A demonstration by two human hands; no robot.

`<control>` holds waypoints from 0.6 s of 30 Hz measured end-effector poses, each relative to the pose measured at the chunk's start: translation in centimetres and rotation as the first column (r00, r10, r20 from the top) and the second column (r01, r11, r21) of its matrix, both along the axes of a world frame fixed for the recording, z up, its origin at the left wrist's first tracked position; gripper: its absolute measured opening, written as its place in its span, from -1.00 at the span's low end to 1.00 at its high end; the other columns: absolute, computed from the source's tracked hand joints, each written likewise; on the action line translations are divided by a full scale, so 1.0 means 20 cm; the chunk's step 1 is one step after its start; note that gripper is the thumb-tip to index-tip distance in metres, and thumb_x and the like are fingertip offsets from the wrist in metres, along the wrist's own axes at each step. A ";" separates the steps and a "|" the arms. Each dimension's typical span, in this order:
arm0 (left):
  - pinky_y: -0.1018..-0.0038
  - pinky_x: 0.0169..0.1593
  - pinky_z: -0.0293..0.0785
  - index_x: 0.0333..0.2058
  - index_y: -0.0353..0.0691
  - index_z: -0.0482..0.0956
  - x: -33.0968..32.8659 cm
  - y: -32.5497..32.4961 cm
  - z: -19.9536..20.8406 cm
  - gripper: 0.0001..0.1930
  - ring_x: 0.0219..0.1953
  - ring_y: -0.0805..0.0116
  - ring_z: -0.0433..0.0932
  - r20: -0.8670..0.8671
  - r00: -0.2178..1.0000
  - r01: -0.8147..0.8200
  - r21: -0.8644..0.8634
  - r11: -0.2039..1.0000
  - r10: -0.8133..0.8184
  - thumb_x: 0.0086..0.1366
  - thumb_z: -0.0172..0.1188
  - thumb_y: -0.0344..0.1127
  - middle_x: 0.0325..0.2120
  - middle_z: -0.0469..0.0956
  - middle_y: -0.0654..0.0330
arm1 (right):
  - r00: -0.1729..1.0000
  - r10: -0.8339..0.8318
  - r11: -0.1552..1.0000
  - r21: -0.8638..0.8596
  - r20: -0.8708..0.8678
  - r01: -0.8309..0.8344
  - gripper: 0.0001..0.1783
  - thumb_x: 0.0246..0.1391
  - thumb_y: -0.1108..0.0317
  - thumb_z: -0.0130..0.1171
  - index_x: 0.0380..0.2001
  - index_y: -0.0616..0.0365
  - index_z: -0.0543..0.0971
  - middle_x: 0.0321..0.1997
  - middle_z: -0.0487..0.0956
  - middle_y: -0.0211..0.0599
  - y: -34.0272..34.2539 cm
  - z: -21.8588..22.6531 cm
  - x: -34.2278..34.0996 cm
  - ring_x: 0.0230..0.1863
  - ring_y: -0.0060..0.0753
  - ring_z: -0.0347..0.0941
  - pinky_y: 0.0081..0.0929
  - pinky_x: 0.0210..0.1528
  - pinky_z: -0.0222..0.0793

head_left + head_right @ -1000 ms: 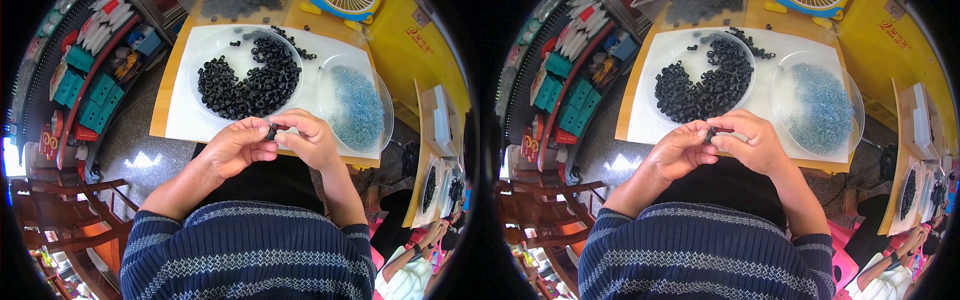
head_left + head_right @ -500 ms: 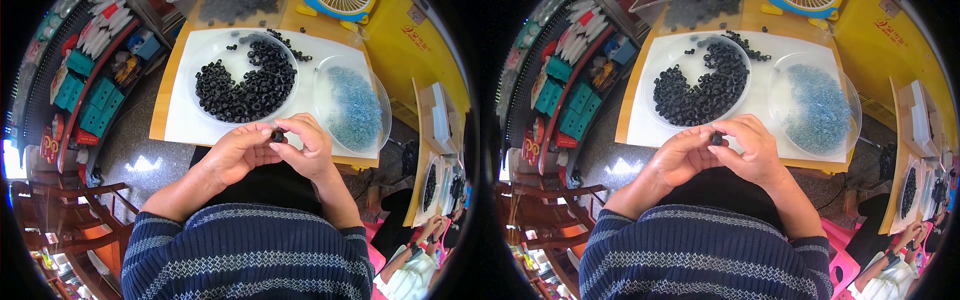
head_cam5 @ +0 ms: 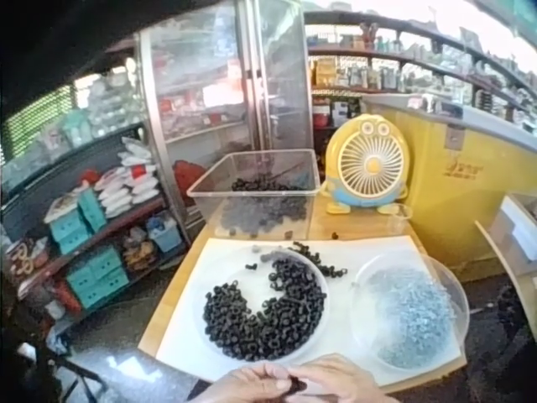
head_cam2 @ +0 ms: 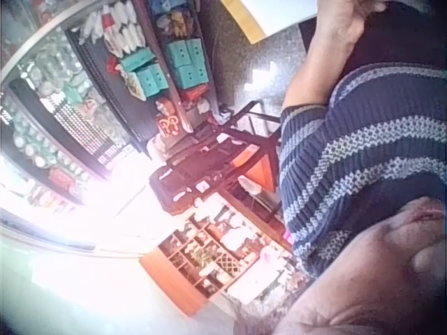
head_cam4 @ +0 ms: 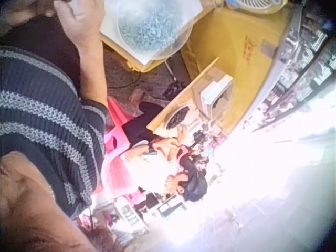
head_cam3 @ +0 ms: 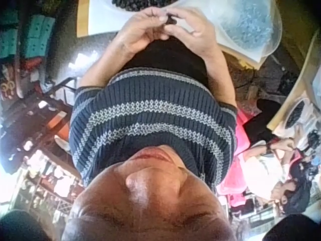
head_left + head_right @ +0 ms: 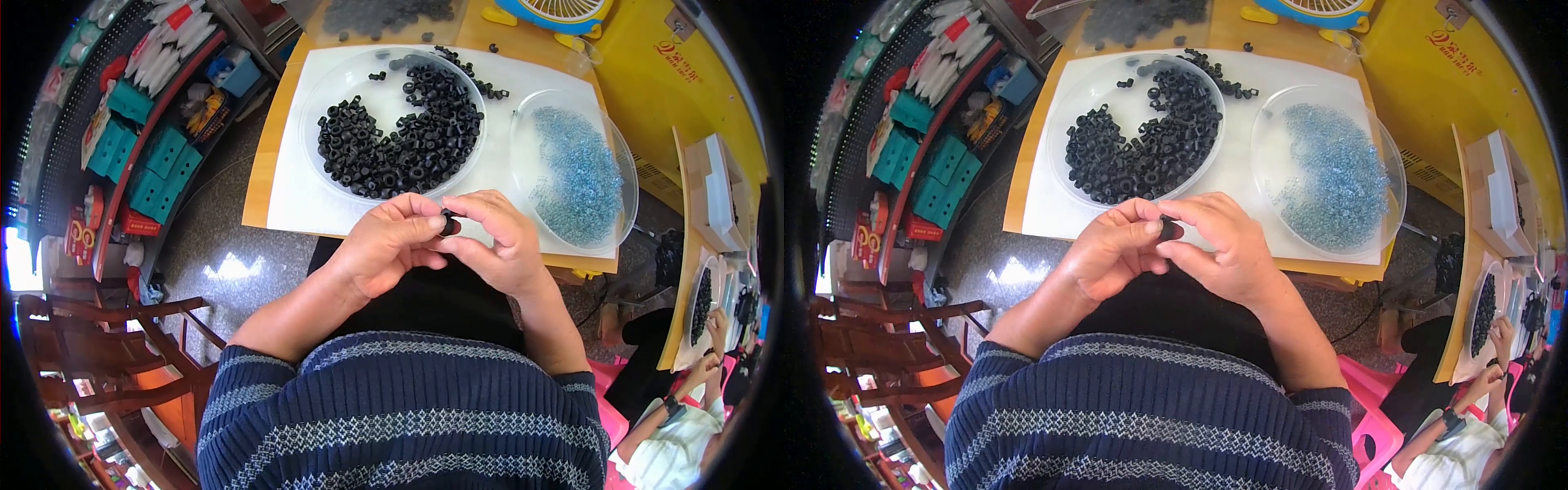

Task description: The person repeatedly takes black plastic parts and small clear pins from separate trays by hand and inserts the pins into the plastic parts.

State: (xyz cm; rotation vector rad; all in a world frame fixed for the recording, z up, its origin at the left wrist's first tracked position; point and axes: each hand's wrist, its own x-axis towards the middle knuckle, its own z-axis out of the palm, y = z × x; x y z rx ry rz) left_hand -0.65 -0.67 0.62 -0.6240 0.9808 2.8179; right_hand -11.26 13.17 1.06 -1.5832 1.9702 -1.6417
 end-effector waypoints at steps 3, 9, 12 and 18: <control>0.52 -0.32 0.50 -0.35 -0.25 0.38 0.01 0.01 0.02 -0.88 -0.44 0.40 0.51 -0.029 1.000 -0.011 -0.139 0.990 0.007 0.11 0.09 -0.46 -0.45 0.48 0.19 | 0.974 0.022 0.997 0.068 0.227 -0.038 -0.78 -0.16 0.57 0.13 -0.33 0.26 0.50 -0.36 0.52 -0.26 0.03 -0.02 -0.01 -0.33 -0.49 0.41 -0.65 -0.29 0.30; 0.56 -0.33 0.48 -0.28 -0.29 0.35 0.01 0.03 0.03 -0.81 -0.43 0.46 0.50 -0.075 0.997 -0.019 -0.359 0.933 -0.008 0.10 0.09 -0.49 -0.43 0.47 0.19 | 0.858 -0.005 0.998 0.062 0.514 -0.031 -0.85 -0.07 0.51 0.07 -0.36 0.25 0.52 -0.40 0.52 -0.29 0.04 -0.04 -0.01 -0.37 -0.58 0.43 -0.66 -0.32 0.32; 0.58 -0.32 0.47 -0.24 -0.30 0.34 0.02 0.03 0.04 -0.78 -0.42 0.48 0.49 -0.097 0.995 -0.042 -0.422 0.905 0.001 0.10 0.09 -0.50 -0.42 0.46 0.20 | 0.854 0.010 0.995 0.078 0.520 -0.059 -0.86 -0.06 0.51 0.06 -0.37 0.26 0.53 -0.42 0.51 -0.32 0.04 -0.02 -0.01 -0.38 -0.58 0.42 -0.66 -0.33 0.32; 0.64 -0.26 0.43 -0.21 -0.30 0.33 0.02 0.05 0.06 -0.73 -0.36 0.54 0.46 -0.116 0.993 -0.060 -0.562 0.825 -0.007 0.08 0.09 -0.54 -0.39 0.45 0.22 | 0.929 0.002 0.994 0.100 0.371 -0.042 -0.88 -0.09 0.52 0.08 -0.41 0.23 0.54 -0.45 0.51 -0.30 0.03 -0.02 -0.01 -0.42 -0.54 0.42 -0.65 -0.38 0.32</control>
